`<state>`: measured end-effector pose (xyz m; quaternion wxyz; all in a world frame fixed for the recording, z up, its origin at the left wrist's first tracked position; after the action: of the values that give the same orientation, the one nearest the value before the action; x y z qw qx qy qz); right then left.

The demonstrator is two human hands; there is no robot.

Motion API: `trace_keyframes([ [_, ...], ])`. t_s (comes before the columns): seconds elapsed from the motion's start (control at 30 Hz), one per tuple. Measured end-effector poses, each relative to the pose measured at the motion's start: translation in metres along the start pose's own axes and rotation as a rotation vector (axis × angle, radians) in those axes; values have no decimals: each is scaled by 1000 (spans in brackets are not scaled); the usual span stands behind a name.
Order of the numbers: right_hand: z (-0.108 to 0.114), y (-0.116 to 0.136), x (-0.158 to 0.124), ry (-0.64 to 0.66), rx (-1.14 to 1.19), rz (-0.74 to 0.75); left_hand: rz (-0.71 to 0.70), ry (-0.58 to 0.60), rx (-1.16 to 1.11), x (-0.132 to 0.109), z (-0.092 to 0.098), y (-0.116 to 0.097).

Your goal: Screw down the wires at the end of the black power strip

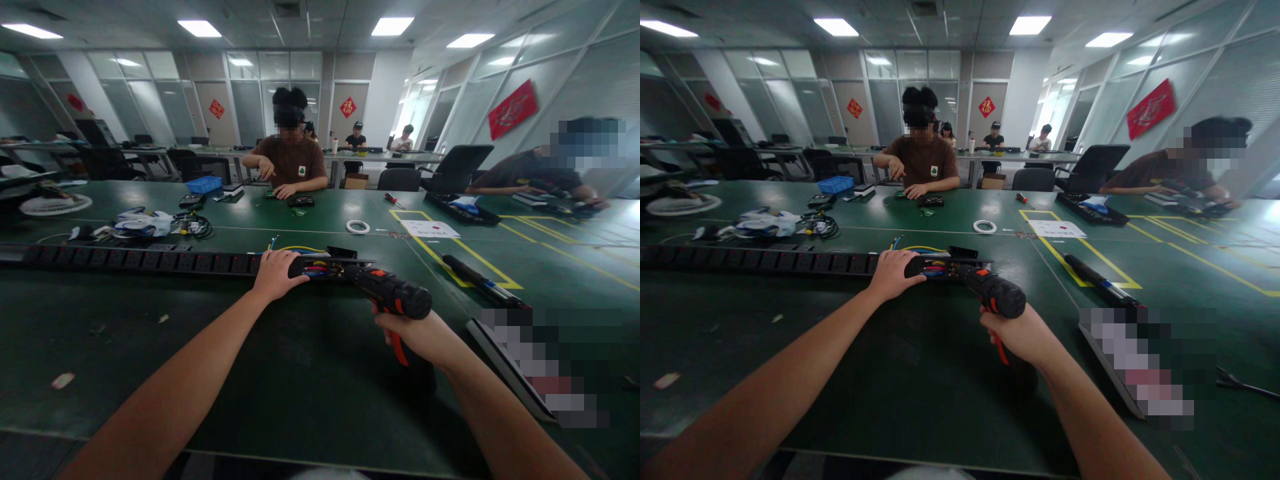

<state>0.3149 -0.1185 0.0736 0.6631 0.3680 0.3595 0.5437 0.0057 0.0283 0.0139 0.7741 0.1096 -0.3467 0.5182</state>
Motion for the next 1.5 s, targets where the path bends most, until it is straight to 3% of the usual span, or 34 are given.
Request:
trace_keyframes([
  [1.5,-1,1,2,37,-25,22,-15,-23,9,-1,-3,2],
])
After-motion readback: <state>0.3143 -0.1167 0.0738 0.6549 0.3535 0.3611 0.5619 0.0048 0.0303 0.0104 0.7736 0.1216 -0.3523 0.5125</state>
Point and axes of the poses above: each hand's wrist, its own x-axis towards the middle knuckle, its own z-axis out of the back of the hand, y = z × x, the point moved 3 cm from there along x, towards the middle knuckle, and after that the axes turned 13 degrees about -y, right-handed, at the moved point
